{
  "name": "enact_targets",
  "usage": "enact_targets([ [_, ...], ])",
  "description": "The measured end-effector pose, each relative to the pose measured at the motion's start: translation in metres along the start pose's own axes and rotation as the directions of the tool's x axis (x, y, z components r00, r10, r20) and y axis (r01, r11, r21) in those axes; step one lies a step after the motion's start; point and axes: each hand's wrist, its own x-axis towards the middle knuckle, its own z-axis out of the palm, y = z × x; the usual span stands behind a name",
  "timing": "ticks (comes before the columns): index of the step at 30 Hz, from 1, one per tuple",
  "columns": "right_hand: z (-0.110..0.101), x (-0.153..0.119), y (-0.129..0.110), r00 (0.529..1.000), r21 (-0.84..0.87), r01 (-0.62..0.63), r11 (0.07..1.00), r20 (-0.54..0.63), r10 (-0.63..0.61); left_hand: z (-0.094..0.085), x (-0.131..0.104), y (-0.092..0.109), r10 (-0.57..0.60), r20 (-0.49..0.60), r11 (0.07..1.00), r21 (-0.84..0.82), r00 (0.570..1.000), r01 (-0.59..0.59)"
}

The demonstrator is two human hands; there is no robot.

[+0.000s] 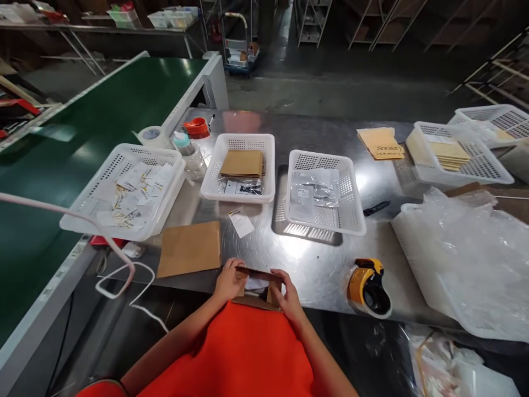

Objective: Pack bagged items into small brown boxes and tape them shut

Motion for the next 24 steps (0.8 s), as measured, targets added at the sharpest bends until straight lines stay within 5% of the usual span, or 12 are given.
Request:
enact_targets([
  [4,-0.003,-0.002,-0.002,0.999,-0.032,0.051,0.998,-0.015,-0.051,-0.003,-0.004,-0.005,0.237,-0.049,0.971,0.057,0.970,-0.234],
  [9,-0.010,-0.001,-0.001,0.993,-0.026,0.093,0.995,0.073,-0.091,-0.025,-0.005,-0.002,0.354,0.231,0.898,0.184,0.906,-0.398],
  [14,-0.010,-0.005,-0.004,0.987,0.086,-0.113,0.990,0.125,0.101,-0.046,-0.012,0.015,0.305,0.436,0.873,0.226,0.847,-0.431],
  [18,0.000,-0.009,-0.003,0.942,0.272,-0.335,0.902,0.113,0.316,-0.029,-0.009,0.018,0.269,0.311,0.898,0.260,0.912,-0.354],
  [24,0.019,-0.007,0.005,0.978,0.123,-0.180,0.976,-0.083,0.191,0.006,-0.009,-0.006,0.293,0.121,0.928,0.204,0.948,-0.313],
])
